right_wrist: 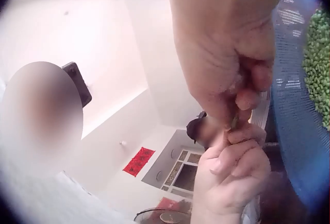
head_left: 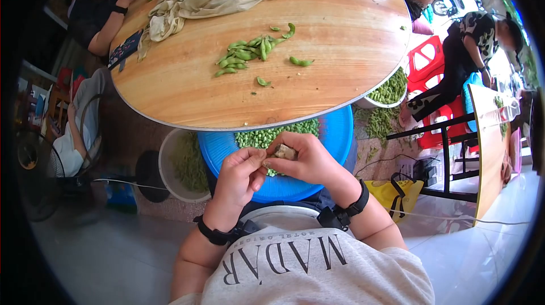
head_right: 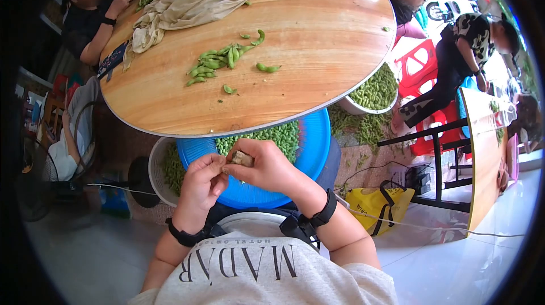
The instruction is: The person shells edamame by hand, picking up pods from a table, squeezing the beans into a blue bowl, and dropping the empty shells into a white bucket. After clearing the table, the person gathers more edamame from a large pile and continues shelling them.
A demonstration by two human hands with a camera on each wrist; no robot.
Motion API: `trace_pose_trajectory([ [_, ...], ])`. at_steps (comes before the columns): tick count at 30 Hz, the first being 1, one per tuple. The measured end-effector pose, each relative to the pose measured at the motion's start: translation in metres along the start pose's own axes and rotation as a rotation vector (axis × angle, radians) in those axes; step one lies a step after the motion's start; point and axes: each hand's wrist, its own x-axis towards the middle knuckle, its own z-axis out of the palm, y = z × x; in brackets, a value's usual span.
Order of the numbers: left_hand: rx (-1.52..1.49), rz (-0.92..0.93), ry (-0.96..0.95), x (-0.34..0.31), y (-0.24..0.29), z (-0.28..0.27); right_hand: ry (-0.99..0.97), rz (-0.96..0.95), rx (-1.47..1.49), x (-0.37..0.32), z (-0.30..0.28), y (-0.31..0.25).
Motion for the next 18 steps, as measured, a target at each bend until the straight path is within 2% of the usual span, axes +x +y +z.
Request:
trace_pose_trajectory([
  [3,0.144,0.06,-0.018,-0.003,0.0,-0.001,-0.052,-0.04,-0.046,0.003,-0.001,0.004],
  [9,0.38,0.191,0.01,-0.007,0.003,0.003,-0.077,0.178,0.235,0.012,0.001,0.005],
  [12,0.395,0.317,0.033,-0.006,0.001,0.002,-0.072,0.156,-0.028,0.013,0.005,0.013],
  [16,0.793,0.563,0.223,-0.007,0.0,-0.024,-0.035,-0.211,-0.497,0.012,-0.001,0.022],
  [18,0.97,0.633,0.326,-0.007,0.007,-0.051,-0.134,-0.07,-0.66,0.012,-0.01,0.016],
])
